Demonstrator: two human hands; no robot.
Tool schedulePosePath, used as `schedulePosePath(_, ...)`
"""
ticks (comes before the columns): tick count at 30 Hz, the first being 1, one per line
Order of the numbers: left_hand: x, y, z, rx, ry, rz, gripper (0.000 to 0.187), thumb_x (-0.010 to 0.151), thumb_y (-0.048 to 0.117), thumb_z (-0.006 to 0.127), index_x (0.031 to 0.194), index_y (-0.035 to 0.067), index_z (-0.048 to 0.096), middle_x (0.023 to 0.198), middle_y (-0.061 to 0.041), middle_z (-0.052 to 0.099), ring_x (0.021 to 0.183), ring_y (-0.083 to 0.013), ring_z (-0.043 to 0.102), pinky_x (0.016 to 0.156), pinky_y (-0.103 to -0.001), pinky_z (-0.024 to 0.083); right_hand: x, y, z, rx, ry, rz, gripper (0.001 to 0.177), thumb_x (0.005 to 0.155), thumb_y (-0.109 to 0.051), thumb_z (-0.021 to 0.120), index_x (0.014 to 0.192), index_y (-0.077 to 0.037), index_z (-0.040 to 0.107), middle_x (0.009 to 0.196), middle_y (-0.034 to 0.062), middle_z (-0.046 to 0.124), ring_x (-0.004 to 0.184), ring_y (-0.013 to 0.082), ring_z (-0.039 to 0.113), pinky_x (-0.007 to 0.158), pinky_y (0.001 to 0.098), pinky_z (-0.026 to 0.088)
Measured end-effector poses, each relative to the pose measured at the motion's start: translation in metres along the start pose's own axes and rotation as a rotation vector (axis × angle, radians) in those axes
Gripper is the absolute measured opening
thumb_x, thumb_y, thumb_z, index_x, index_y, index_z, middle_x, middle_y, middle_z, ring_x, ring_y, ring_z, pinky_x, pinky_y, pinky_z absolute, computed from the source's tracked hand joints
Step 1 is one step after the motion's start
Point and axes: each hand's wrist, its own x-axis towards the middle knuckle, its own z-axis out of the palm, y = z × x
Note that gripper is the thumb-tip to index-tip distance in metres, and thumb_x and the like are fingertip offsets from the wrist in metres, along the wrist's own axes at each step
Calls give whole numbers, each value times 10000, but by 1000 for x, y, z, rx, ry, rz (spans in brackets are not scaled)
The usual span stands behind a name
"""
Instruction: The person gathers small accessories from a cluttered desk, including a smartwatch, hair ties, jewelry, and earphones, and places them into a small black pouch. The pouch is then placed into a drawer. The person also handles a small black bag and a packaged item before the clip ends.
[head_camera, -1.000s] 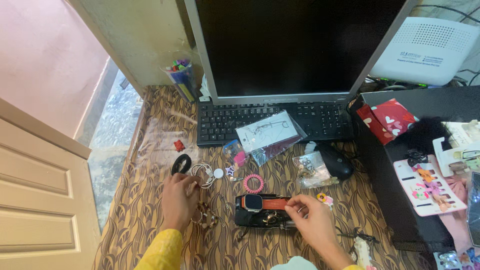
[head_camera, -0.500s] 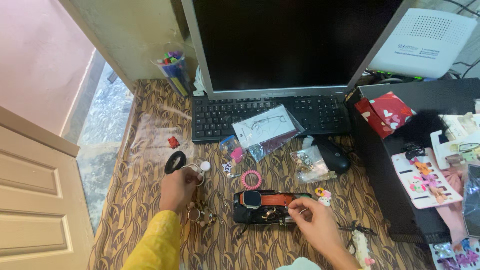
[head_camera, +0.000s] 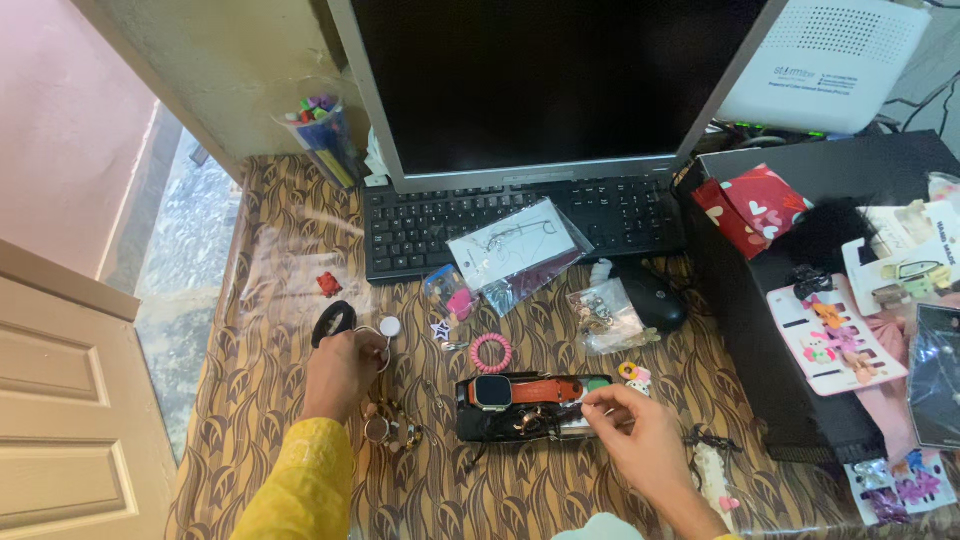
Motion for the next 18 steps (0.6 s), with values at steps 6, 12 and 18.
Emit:
schedulePosePath(6,-5,2,-7,-128,77,22,186,780,29,728,927,96,820,813,-170,752,772,-329,749,720,-383,575,2,5,-6,-43,19,1,179,837,-165,776,969,-45,793,764,33,766,685,106,706,631,260,558)
schedulePosePath(12,-22,42,-14,-229,377,117,248,815,-40,676,1010,75,777,918,-142,752,771,-280,753,711,-362,579,12,28,-9,163,49,20,199,850,-121,761,1026,-33,789,833,28,771,719,106,701,667,246,557)
schedulePosePath(18,-79,162,47,-556,162,324,188,866,-42,636,934,78,765,933,-106,787,845,-274,779,776,-336,603,19,29,-15,330,-59,185,253,914,-124,718,1138,-30,787,859,69,763,763,127,692,654,274,526)
